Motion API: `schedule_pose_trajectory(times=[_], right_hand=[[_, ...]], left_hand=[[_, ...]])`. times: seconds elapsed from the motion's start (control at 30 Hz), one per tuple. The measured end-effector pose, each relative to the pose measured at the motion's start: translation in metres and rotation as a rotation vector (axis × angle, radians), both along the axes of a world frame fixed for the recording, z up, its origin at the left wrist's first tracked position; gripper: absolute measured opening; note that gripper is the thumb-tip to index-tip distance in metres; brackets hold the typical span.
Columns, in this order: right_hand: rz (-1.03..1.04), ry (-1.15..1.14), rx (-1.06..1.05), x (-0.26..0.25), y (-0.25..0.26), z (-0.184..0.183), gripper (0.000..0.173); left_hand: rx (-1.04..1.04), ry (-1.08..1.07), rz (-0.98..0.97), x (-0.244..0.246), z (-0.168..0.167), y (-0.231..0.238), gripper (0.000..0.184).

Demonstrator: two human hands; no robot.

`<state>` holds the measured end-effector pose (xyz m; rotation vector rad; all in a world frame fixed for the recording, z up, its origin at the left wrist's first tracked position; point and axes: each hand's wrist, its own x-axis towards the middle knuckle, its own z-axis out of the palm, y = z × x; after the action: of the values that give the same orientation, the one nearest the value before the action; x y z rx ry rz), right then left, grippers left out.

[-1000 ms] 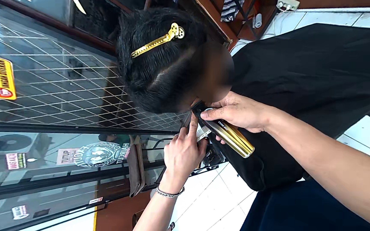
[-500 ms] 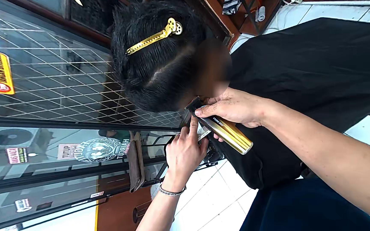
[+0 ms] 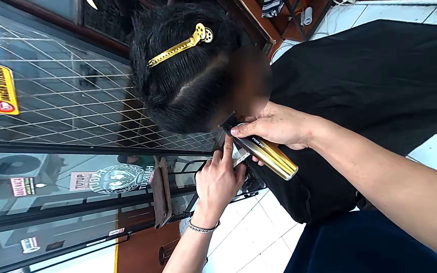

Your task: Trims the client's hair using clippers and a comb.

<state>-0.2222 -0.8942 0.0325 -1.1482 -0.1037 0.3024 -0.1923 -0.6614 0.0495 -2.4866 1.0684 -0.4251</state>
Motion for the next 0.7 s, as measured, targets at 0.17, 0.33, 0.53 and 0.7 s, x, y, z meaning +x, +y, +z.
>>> schedule_pose_trajectory(times=[0.17,0.33,0.53,0.7], right_hand=[[-0.021,-0.039,0.017,-0.002,0.002,0.001,0.032],[-0.011,-0.031,0.027,-0.002,0.002,-0.003,0.03],[-0.027,-0.12,0.007,-0.004,0.003,-0.007,0.027],[-0.026,-0.055,-0.051,-0.009,-0.003,-0.008,0.03]], left_hand=[[-0.004,0.003,0.001,0.0,0.001,0.0,0.064],[0.011,0.002,0.014,-0.001,0.002,-0.001,0.065],[0.013,0.0,0.006,-0.002,0.002,0.0,0.061],[0.013,-0.009,0.01,-0.002,0.003,0.001,0.069]])
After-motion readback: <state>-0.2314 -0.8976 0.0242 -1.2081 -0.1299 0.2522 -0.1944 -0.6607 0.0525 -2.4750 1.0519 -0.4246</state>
